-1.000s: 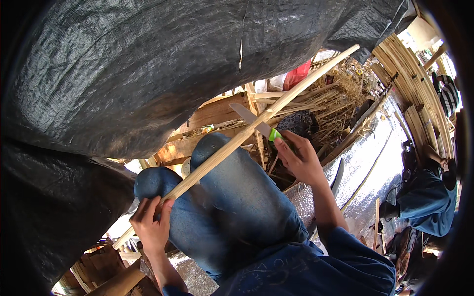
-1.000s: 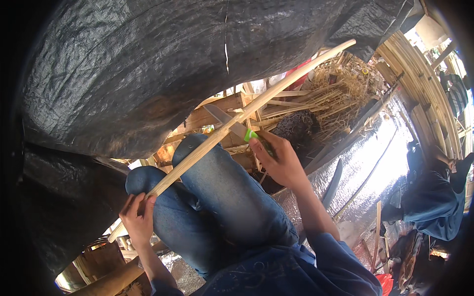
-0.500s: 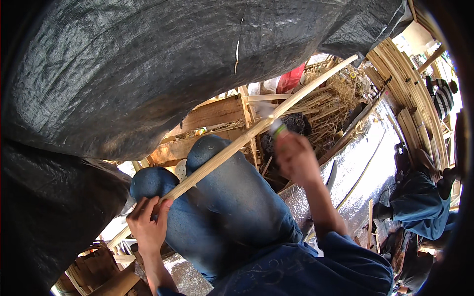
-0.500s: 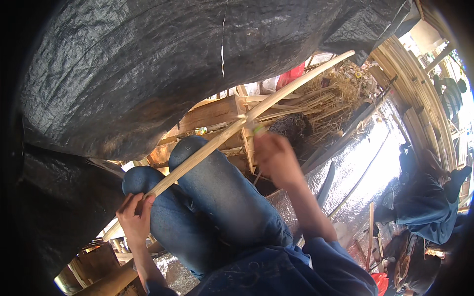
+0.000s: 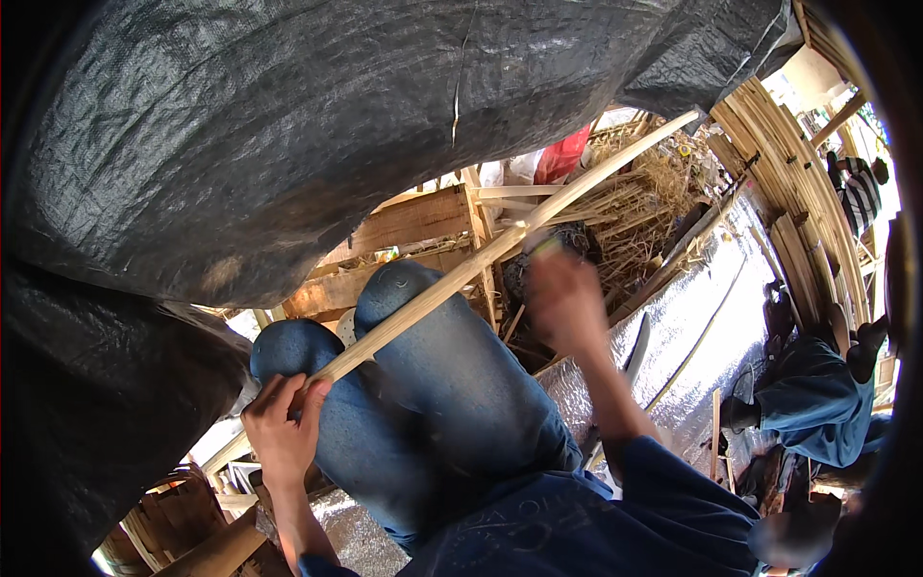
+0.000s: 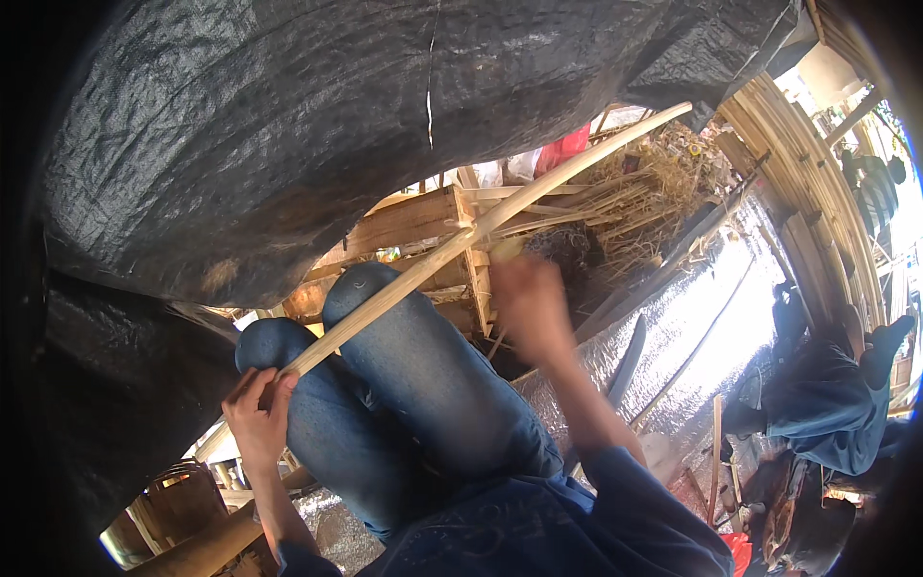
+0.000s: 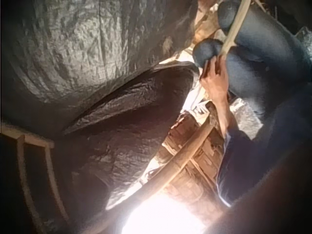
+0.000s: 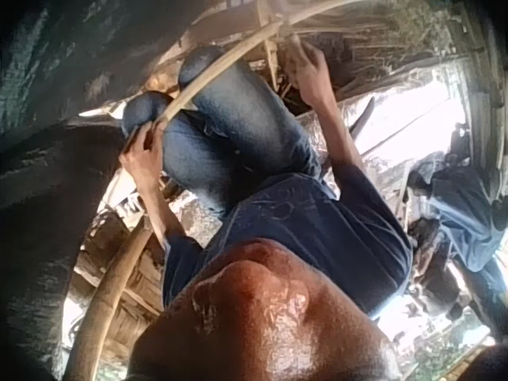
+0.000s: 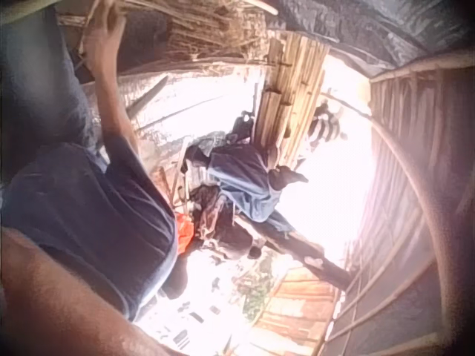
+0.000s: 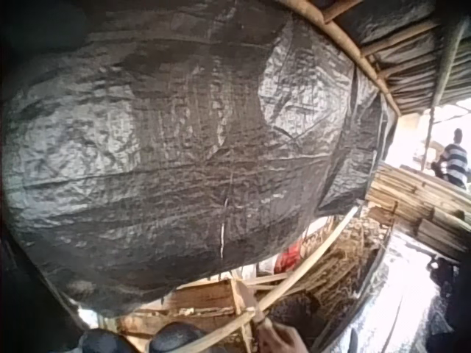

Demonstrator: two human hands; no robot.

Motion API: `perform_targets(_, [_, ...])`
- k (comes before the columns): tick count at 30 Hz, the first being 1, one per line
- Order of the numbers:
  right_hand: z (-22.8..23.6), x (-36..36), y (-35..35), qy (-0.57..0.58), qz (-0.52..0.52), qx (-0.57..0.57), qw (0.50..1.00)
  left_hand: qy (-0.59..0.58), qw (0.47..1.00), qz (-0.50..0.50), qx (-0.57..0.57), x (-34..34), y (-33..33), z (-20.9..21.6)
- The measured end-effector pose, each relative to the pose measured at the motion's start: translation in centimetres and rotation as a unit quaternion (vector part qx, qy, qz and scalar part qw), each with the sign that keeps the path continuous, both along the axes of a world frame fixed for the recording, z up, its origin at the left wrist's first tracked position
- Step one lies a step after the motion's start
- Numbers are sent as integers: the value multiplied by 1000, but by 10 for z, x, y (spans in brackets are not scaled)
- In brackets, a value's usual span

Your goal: Shave down a long wooden stick using a small knife and a large machete.

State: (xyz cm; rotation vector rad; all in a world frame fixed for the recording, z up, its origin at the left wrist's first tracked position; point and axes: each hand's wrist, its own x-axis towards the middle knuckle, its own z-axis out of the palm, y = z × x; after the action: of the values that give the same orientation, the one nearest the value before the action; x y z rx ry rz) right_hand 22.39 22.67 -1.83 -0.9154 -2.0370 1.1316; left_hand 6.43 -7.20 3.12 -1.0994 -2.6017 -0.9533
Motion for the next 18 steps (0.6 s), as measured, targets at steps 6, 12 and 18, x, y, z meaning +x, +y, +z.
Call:
perform_targets(6, [17, -15, -40, 42, 124, -281, 951, -9, 1000, -4, 7, -5, -7, -6])
perform_targets(12, [33, -18, -26, -38, 147, -192, 970, 4, 1000, -2, 4, -2, -4, -2])
perform_targets(18, [30, -25, -47, -86, 73, -9, 994, 17, 1000, -3, 1, -4, -7, -7])
